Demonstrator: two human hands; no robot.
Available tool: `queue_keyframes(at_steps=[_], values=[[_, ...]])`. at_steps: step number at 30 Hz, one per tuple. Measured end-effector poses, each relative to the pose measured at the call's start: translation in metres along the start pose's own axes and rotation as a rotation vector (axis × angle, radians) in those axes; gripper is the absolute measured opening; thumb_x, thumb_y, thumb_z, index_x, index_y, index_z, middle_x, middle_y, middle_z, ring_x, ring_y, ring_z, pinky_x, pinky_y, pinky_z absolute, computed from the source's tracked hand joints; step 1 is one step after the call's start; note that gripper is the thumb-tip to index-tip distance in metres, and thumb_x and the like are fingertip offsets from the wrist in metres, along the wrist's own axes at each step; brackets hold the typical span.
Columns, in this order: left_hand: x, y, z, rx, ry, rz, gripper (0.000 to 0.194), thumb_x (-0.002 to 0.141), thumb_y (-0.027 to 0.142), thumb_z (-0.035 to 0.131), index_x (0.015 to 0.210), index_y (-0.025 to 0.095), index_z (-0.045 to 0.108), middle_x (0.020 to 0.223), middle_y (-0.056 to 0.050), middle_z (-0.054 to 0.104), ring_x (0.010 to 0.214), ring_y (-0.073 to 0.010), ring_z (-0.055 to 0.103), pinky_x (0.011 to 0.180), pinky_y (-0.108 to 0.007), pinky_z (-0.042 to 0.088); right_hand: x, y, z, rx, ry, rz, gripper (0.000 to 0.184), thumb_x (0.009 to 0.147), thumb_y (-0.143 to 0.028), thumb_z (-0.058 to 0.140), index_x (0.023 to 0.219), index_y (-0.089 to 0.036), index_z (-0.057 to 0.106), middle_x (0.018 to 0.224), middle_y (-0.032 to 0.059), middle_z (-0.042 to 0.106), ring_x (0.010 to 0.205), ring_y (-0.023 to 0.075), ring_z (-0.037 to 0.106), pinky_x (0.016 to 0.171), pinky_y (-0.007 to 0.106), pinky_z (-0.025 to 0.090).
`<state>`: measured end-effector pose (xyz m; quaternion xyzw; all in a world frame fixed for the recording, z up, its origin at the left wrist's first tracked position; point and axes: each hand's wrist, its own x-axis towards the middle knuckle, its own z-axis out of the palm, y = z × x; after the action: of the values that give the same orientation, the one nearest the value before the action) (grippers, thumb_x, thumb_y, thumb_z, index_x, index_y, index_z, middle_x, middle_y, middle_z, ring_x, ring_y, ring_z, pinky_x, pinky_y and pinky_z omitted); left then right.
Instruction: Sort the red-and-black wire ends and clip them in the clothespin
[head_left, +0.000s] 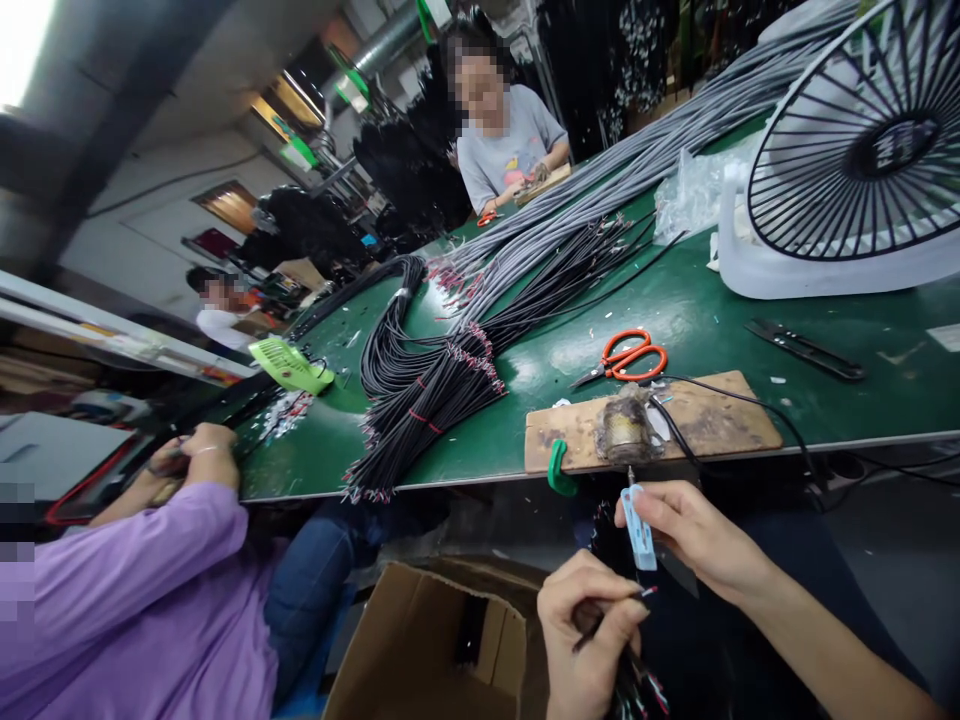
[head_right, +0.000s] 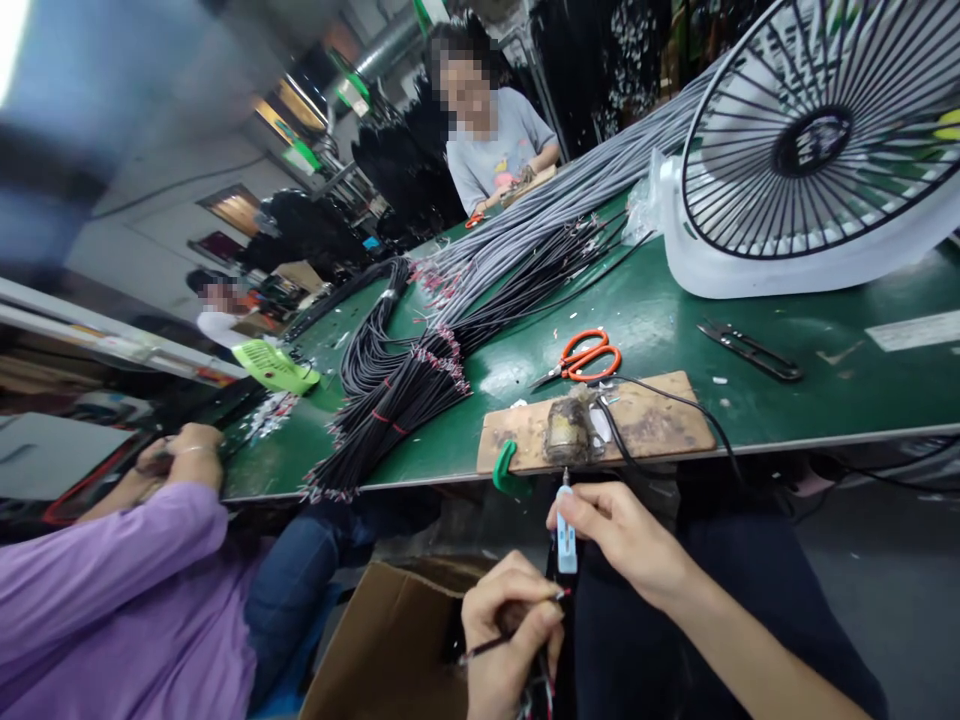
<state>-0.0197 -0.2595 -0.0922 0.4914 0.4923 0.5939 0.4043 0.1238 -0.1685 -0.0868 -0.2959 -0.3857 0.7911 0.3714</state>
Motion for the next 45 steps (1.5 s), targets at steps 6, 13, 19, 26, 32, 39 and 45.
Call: queue_keyframes(at_steps=[6, 13, 19, 26, 32, 39, 45], values=[[0.005, -0.003, 0.007, -0.148, -0.028, -0.134, 0.003, 0.080, 0.021, 0.079, 0.077, 0.022, 0.080, 0.068, 0.003, 0.057, 0.034, -0.0013, 0.049, 0.033, -0.014, 0.033, -0.003, 0.007, 0.008, 0.233, 0.008, 0.006, 0.044, 0.074, -0.058, 0.078, 0.073, -0.013, 0.076, 0.069, 0.0024, 0.063, 0.065, 0.0130, 0.052, 0.060, 0.025, 0.039], [0.004, 0.013, 0.016, -0.197, 0.049, -0.304, 0.017, 0.073, 0.031, 0.085, 0.068, 0.017, 0.078, 0.063, 0.003, 0.056, 0.031, 0.0016, 0.044, 0.030, -0.011, 0.027, -0.002, 0.022, 0.000, 0.382, -0.020, 0.087, 0.054, 0.078, -0.066, 0.070, 0.082, -0.013, 0.079, 0.072, 0.0062, 0.066, 0.067, 0.0149, 0.053, 0.063, 0.027, 0.040], [0.001, 0.016, 0.013, -0.209, 0.068, -0.319, 0.017, 0.072, 0.031, 0.086, 0.069, 0.018, 0.077, 0.065, 0.004, 0.056, 0.030, 0.0021, 0.043, 0.031, -0.012, 0.028, -0.009, 0.043, -0.027, 0.282, 0.037, 0.026, 0.048, 0.086, -0.060, 0.065, 0.083, -0.014, 0.078, 0.069, 0.0035, 0.061, 0.065, 0.0136, 0.045, 0.060, 0.026, 0.035], [-0.022, -0.007, 0.009, -0.021, -0.019, -0.621, 0.052, 0.077, 0.063, 0.071, 0.066, 0.013, 0.063, 0.053, 0.002, 0.056, 0.033, -0.0034, 0.042, 0.034, -0.016, 0.028, -0.034, 0.037, -0.029, -0.284, 0.037, -0.081, 0.026, 0.085, -0.043, 0.072, 0.077, -0.018, 0.075, 0.075, 0.0037, 0.063, 0.075, 0.0201, 0.057, 0.071, 0.032, 0.044], [-0.030, -0.021, 0.022, -0.007, -0.074, -0.602, 0.060, 0.060, 0.070, 0.079, 0.073, 0.014, 0.061, 0.068, -0.001, 0.060, 0.060, -0.0129, 0.055, 0.056, -0.023, 0.046, -0.042, 0.028, -0.003, -0.607, -0.063, -0.277, 0.003, 0.081, -0.023, 0.075, 0.081, -0.023, 0.078, 0.076, 0.0057, 0.068, 0.083, 0.0263, 0.061, 0.080, 0.038, 0.046], [-0.045, -0.022, 0.015, -0.188, 0.125, -0.558, 0.039, 0.075, 0.051, 0.080, 0.076, 0.017, 0.060, 0.058, 0.007, 0.054, 0.029, -0.0006, 0.038, 0.029, -0.013, 0.028, -0.041, 0.038, -0.010, -0.508, 0.032, -0.287, 0.014, 0.084, -0.032, 0.076, 0.075, -0.022, 0.079, 0.071, 0.0051, 0.070, 0.072, 0.0230, 0.062, 0.080, 0.041, 0.042], [-0.051, -0.031, 0.009, -0.209, 0.105, -0.492, 0.038, 0.077, 0.049, 0.079, 0.072, 0.014, 0.067, 0.070, 0.003, 0.055, 0.030, 0.0008, 0.044, 0.027, -0.012, 0.027, -0.043, 0.042, -0.011, -0.416, 0.085, -0.360, 0.018, 0.081, -0.037, 0.079, 0.070, -0.022, 0.079, 0.065, 0.0041, 0.068, 0.066, 0.0209, 0.059, 0.078, 0.040, 0.042]])
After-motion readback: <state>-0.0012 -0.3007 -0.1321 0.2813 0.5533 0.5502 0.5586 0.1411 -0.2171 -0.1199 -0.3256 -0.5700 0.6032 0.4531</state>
